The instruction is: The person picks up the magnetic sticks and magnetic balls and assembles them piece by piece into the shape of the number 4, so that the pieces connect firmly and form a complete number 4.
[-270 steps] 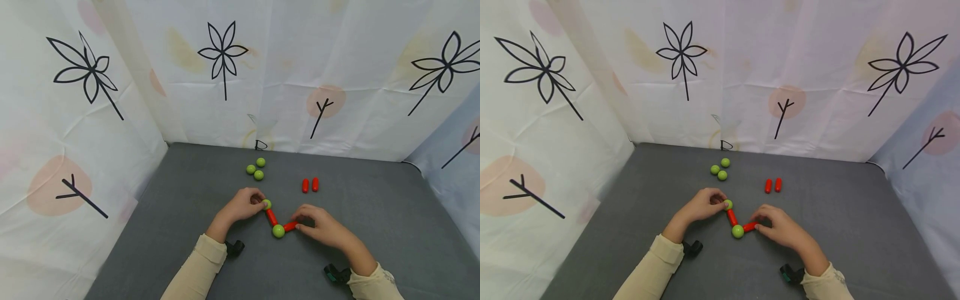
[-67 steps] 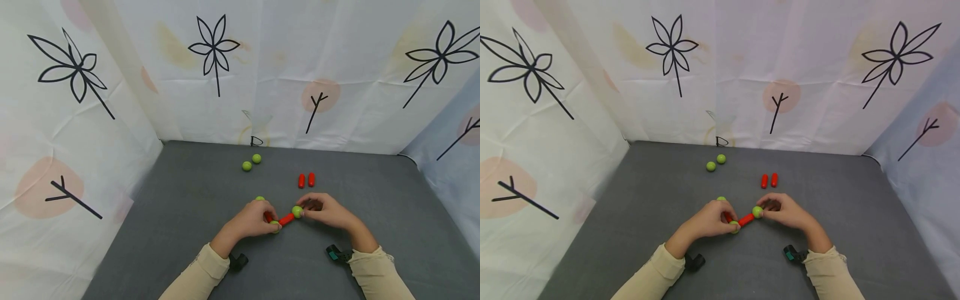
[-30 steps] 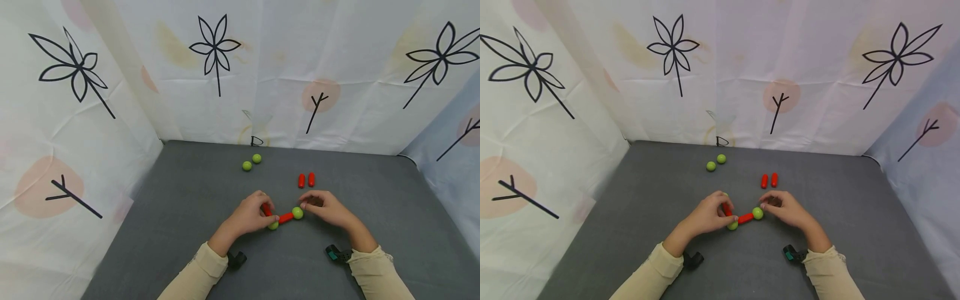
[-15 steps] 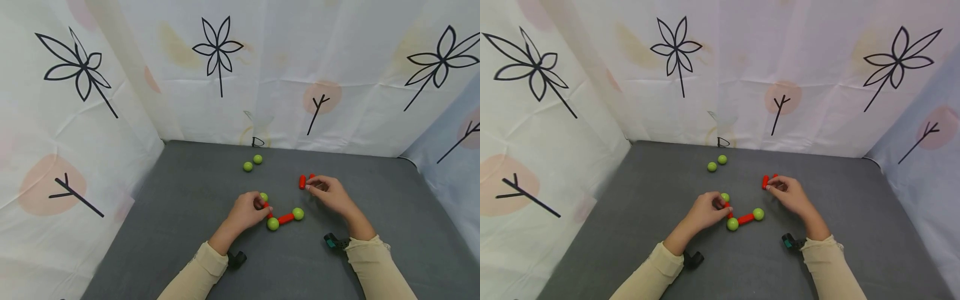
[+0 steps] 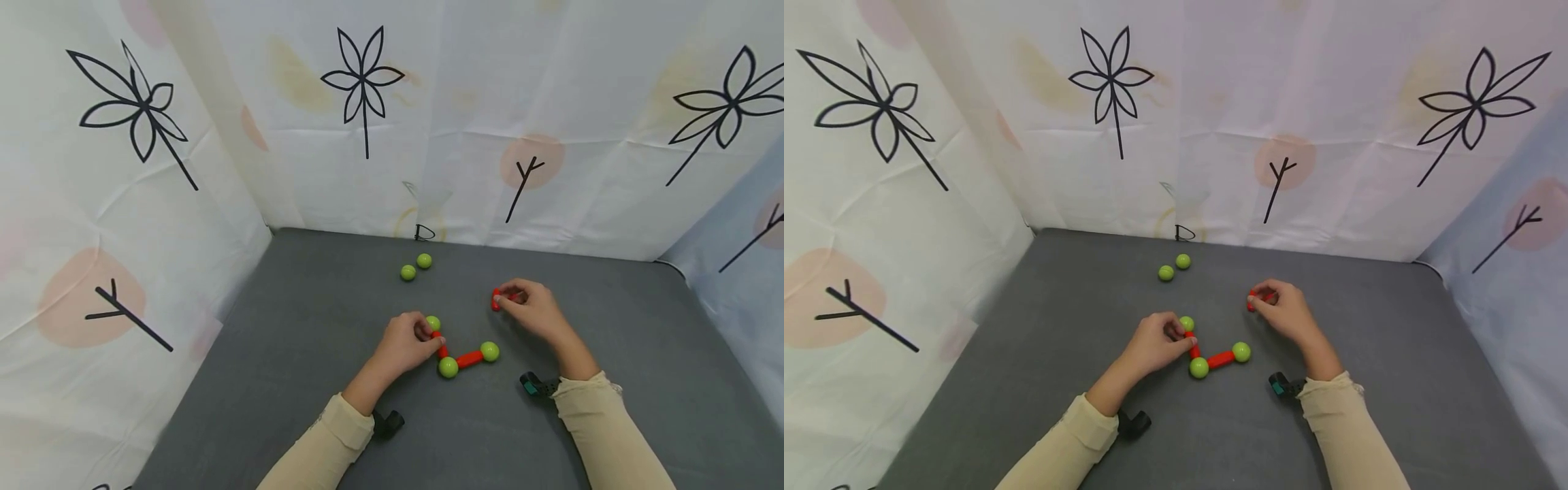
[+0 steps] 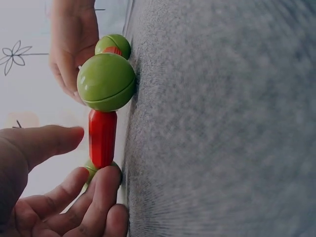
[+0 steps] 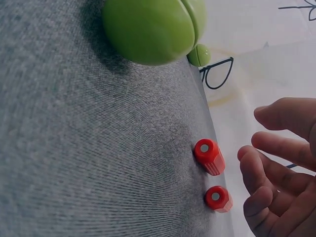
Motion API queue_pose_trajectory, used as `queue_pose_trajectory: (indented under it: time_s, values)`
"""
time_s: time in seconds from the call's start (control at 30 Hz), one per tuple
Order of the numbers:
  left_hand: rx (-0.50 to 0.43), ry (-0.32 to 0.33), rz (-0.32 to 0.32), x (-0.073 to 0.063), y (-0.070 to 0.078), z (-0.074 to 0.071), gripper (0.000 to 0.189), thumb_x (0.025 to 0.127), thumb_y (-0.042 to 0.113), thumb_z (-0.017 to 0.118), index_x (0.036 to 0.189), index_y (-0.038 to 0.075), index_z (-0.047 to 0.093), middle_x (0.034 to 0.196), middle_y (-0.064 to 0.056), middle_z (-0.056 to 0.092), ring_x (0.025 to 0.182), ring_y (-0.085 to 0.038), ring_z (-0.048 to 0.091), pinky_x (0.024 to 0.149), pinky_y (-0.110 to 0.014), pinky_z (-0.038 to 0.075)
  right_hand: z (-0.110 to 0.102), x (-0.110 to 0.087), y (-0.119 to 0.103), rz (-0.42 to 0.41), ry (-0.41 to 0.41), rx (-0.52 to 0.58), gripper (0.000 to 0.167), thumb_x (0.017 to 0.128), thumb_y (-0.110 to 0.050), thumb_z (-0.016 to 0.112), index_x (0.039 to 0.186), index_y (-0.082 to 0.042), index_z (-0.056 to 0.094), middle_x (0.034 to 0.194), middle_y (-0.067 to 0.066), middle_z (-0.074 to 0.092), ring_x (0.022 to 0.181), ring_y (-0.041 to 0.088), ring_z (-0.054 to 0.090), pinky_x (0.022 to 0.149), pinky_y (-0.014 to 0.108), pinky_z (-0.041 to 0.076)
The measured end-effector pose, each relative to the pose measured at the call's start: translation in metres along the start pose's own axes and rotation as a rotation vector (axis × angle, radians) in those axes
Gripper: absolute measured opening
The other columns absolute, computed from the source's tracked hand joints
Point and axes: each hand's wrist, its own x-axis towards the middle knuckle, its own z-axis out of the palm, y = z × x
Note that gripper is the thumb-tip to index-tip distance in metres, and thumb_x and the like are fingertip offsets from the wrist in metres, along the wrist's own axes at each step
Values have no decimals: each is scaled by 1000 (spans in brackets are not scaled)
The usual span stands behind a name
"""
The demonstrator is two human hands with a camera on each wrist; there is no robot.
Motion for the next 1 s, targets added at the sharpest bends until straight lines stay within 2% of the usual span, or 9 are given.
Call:
queue_pose_trajectory:
  time_s: [0.23, 0.43, 0.67, 0.8, 1.0]
  values:
    - [-2, 62, 14, 1, -3, -2, 21, 93, 29, 83, 98, 13, 71, 84, 4, 67, 72, -11, 60, 65, -28, 51, 2, 5, 1, -8, 8, -16, 24, 103, -18, 72, 120, -1, 73, 110, 19, 74, 96, 34, 70, 73, 36, 54]
    - [22, 89, 8, 3, -3, -2, 34, 91, 29, 86, 112, 11, 66, 92, -4, 65, 74, -15, 58, 67, -32, 51, 4, 11, 1, -24, -5, -83, 23, 101, -15, 73, 117, 2, 73, 102, 18, 73, 81, 24, 65, 68, 34, 51]
    - [1, 57, 12, 3, -2, -2, 50, 92, 26, 86, 134, 8, 64, 116, -12, 63, 81, -13, 68, 73, -32, 58, 7, 15, 3, -18, -36, -143, 24, 98, -14, 76, 115, 4, 72, 98, 17, 70, 74, 19, 57, 67, 33, 47]
    - [2, 39, 30, 4, -2, -3, 44, 94, 24, 84, 133, 9, 69, 120, -12, 65, 84, -14, 70, 73, -29, 59, 9, 18, 4, -28, -50, -148, 26, 95, -12, 79, 114, 5, 72, 97, 17, 71, 73, 19, 57, 66, 32, 47]
    - [-20, 22, 44, 6, -3, -3, 37, 95, 22, 82, 128, 10, 71, 117, -11, 67, 89, -16, 72, 74, -29, 60, 11, 21, 2, -46, -79, -160, 29, 93, -10, 79, 116, 7, 72, 99, 19, 74, 74, 18, 59, 66, 33, 48]
